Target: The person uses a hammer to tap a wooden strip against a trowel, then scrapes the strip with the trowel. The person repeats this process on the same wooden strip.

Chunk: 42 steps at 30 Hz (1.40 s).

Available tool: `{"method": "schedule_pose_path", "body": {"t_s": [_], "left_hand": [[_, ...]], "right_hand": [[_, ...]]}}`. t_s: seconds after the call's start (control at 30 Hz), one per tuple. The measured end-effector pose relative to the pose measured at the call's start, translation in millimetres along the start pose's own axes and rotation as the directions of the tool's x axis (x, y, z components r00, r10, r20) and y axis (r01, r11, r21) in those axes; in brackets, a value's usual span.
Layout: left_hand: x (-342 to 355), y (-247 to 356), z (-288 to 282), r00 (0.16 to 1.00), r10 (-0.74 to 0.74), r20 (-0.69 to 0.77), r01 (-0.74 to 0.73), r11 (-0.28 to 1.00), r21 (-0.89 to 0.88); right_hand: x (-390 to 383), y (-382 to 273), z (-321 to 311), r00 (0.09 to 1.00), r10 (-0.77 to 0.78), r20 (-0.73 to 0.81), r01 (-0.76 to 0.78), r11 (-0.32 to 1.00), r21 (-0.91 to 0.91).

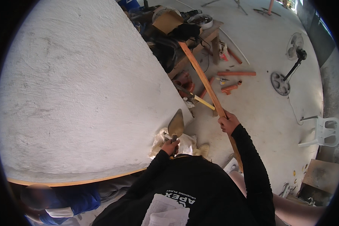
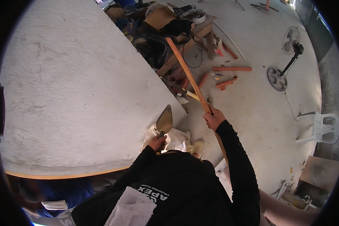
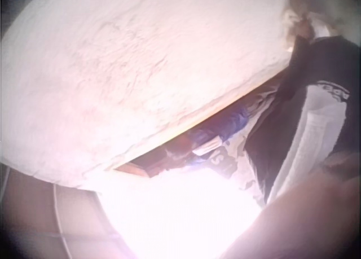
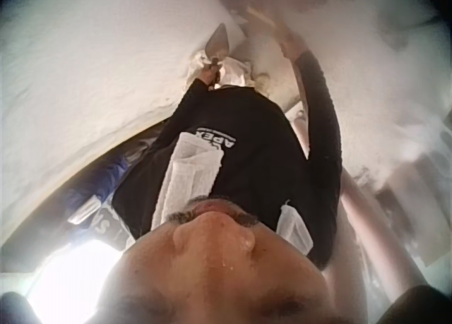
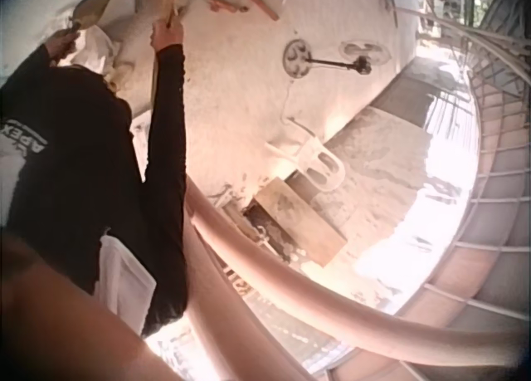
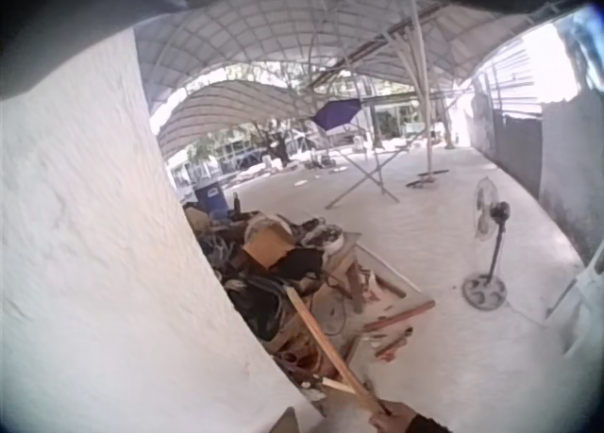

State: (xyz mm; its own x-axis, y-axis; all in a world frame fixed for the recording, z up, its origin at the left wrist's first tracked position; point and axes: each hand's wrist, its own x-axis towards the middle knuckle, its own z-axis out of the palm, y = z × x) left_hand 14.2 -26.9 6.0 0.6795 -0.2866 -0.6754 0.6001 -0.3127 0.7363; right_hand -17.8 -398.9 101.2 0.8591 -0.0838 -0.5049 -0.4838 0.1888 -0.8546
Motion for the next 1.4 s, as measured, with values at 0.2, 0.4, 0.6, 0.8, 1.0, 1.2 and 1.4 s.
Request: {"method": "schedule_pose_path", "body": {"t_s": [0.2,0.4,0.6,0.8,1.0,1.2,1.4], "left_hand": [[-3,2,-9,0.998,-0.058,-0.002,0.058,0.997,0.055],[-4,6,-21,0.999,-0.034,-0.002,0.033,0.975,0.221],[16,-33,-47,0.998,-0.061,-0.02,0.064,0.923,0.38],[16,-95,-68,0.955,-0.275,-0.112,0.293,0.812,0.504],[-34,-150,-61,0.907,-0.312,-0.283,0.421,0.688,0.591],[-80,-192,-27,0.963,-0.136,-0.233,0.248,0.783,0.57],[-91,-194,-13,0.937,-0.218,-0.271,0.343,0.713,0.612]], "right_hand": [[-14,-9,12,0.971,-0.085,0.222,0.152,0.939,-0.308],[-23,-13,11,0.969,0.006,0.245,0.076,0.943,-0.323],[-27,-6,14,0.973,-0.12,0.196,0.201,0.856,-0.475],[-27,-18,8,0.952,-0.145,0.27,0.282,0.761,-0.584],[-14,-43,-20,0.934,0.09,0.345,0.088,0.88,-0.466],[-4,-34,-33,0.921,-0.123,0.371,0.288,0.855,-0.432],[30,-31,-73,0.952,-0.181,0.247,0.219,0.967,-0.134]]}}
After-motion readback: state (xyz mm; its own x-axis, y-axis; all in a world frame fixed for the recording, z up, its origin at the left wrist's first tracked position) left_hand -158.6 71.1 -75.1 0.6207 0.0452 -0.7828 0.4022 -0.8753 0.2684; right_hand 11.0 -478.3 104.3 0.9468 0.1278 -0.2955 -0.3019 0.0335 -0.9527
